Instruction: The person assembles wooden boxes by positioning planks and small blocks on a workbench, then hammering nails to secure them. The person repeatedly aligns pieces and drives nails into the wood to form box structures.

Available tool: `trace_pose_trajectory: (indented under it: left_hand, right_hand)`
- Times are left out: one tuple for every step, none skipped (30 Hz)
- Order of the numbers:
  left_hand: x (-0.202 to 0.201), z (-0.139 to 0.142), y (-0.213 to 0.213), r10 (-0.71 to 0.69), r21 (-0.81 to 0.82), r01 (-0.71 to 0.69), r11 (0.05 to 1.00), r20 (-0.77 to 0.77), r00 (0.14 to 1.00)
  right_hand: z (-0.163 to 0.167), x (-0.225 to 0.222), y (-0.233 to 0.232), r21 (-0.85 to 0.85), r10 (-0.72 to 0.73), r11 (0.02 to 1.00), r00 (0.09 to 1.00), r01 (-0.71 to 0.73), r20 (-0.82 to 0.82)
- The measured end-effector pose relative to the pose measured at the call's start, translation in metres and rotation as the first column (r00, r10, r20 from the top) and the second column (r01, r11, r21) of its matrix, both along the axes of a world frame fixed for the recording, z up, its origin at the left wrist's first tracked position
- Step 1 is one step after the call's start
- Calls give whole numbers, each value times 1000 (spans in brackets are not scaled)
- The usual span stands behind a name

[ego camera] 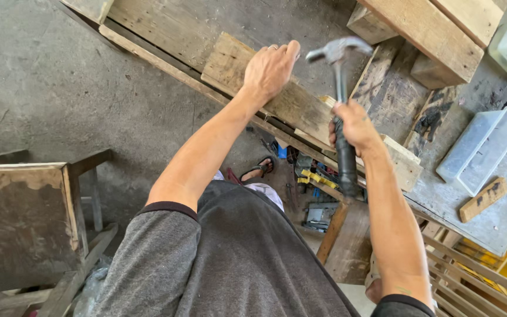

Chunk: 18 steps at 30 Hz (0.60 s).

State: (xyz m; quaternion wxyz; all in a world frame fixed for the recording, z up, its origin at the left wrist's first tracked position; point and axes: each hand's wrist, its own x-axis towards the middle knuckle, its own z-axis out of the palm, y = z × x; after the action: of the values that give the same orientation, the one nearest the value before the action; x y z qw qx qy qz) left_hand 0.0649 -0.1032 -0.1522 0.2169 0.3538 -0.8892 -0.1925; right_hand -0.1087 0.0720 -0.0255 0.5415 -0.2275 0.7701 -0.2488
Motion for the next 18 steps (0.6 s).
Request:
trace_pose_trajectory:
  left_hand:
    - [0, 0, 0, -17, -5, 17, 1000, 4, 1000]
    - [1, 0, 0, -23, -1, 23, 1000, 7, 1000]
    - [2, -1, 0, -29, 5, 29, 1000, 9, 1000]
    - [4, -1, 1, -34, 20, 34, 999, 14, 999]
    - [4, -2, 2, -39, 28, 39, 999, 34, 999]
    - [4, -3, 2, -42, 32, 40, 999, 49, 998]
    - [4, -4, 3, -46, 41, 43, 998, 66, 997]
    - [4, -5, 4, -44, 25, 43, 999, 51, 998]
    - [4, -5, 5, -41, 5, 41, 999, 37, 998]
    - [4, -6, 5, -37, -14, 38, 999, 24, 999]
    - [4, -6, 6, -41, -20, 42, 999, 28, 999]
    - [4, -7, 7, -45, -30, 46, 999, 32, 998]
    - [4, -8, 7, -47, -40, 48, 998, 33, 998]
    - [4, -8, 8, -41, -50, 41, 998, 9, 999]
    - [4, -9, 8, -35, -59, 34, 998, -12, 999]
    - [5, -9, 8, -30, -75, 28, 997, -33, 999]
    - [5, -9, 8, -33, -38, 33, 999, 12, 999]
    - [6, -9, 8, -39, 1, 39, 999, 56, 998]
  right_hand:
    - [-2, 0, 2, 69, 57, 996, 998, -58, 17]
    - [-3, -1, 3, 136, 112, 984, 993, -116, 37]
    - [-4, -2, 4, 107, 95, 989, 994, -100, 53]
    - [-5, -3, 6, 87, 78, 993, 994, -85, 75]
    - [-6, -3, 6, 63, 60, 996, 993, -67, 97]
    - [-7, -3, 6, 27, 40, 999, 993, -43, 107]
    - [-8, -3, 5, -4, 18, 1000, 993, -18, 119]
    - [-8, -2, 4, -36, -3, 999, 991, 8, 132]
    - [-8, -1, 2, -1, 11, 1000, 996, -11, 93]
    - [-8, 0, 0, 34, 28, 999, 998, -30, 56]
    - [-6, -1, -1, 72, 45, 996, 999, -46, 19]
    - [-4, -1, -3, 114, 67, 991, 997, -71, 46]
    - [0, -4, -4, 155, 89, 983, 993, -99, 72]
    - [3, -6, -4, 204, 113, 970, 989, -131, 99]
    - [5, -9, -6, 173, 107, 977, 990, -122, 93]
    - [7, -12, -7, 135, 101, 984, 991, -113, 87]
    - [5, -13, -8, 101, 94, 990, 992, -102, 81]
    - [3, -15, -9, 60, 51, 997, 995, -56, 81]
